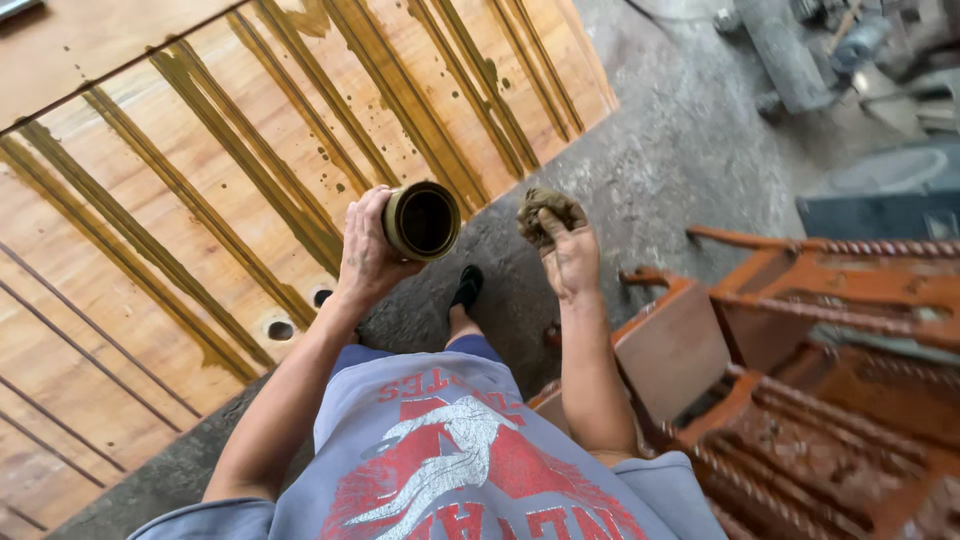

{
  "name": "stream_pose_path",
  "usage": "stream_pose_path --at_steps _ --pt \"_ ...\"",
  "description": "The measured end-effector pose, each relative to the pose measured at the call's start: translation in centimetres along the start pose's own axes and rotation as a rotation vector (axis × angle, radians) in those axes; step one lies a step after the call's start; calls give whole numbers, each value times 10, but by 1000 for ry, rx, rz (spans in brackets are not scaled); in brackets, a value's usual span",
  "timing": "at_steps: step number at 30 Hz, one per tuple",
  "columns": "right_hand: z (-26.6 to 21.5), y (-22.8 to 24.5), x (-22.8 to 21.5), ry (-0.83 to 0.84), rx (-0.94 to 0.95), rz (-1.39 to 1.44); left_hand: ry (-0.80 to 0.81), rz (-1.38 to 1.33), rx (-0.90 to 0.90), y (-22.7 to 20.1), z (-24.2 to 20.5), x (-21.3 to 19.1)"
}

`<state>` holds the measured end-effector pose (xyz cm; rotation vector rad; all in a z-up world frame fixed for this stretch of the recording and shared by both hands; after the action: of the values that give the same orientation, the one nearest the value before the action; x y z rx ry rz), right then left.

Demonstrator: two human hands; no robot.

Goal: The person applies a dark wood stain to a large wooden board using a cloth. They repeatedly dip the cloth into a can of stain and wipe it onto the board's surface in vertical strokes, covering the grain and existing darker lines.

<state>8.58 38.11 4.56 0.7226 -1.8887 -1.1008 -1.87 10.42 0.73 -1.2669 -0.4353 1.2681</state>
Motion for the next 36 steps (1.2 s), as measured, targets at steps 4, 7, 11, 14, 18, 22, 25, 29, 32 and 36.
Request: stream_pose_path --at_steps 4,7,11,14,18,22,25,29,32,36 --pt "36 21 -35 125 -56 -254 -49 100 -37 -18 11 59" --pt "48 52 -44 370 -193 -557 -45 159 -24 -40 23 102" --pt "62 92 -53 624 -574 -1001 -5 151 4 -62 50 158" --pt "80 101 -67 698 -884 -1443 13 156 74 -78 74 192" --pt "107 85 -107 795 -1050 -1755 110 181 102 -91 106 232" --pt "137 61 -146 941 -774 -2188 246 221 37 -98 124 266" --pt "152 76 -166 880 -852 -2059 301 229 -28 -95 139 283" --pt "173 119 -197 688 -617 -1390 243 180 -9 -82 161 297" --pt "195 134 -224 551 -111 -787 185 112 28 -72 180 303" --pt "228 131 -247 405 83 -283 110 35 46 -52 220 314"
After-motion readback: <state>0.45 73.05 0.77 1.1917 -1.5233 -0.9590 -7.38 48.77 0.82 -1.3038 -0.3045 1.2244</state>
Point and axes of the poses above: each hand's wrist, its own z-axis towards the middle knuckle, its own x-axis out of the palm, y = z × x, the point moved 3 cm from there along z, towards the middle knuckle, and after that the axes turned 10 degrees about -z, right-handed, at the moved point
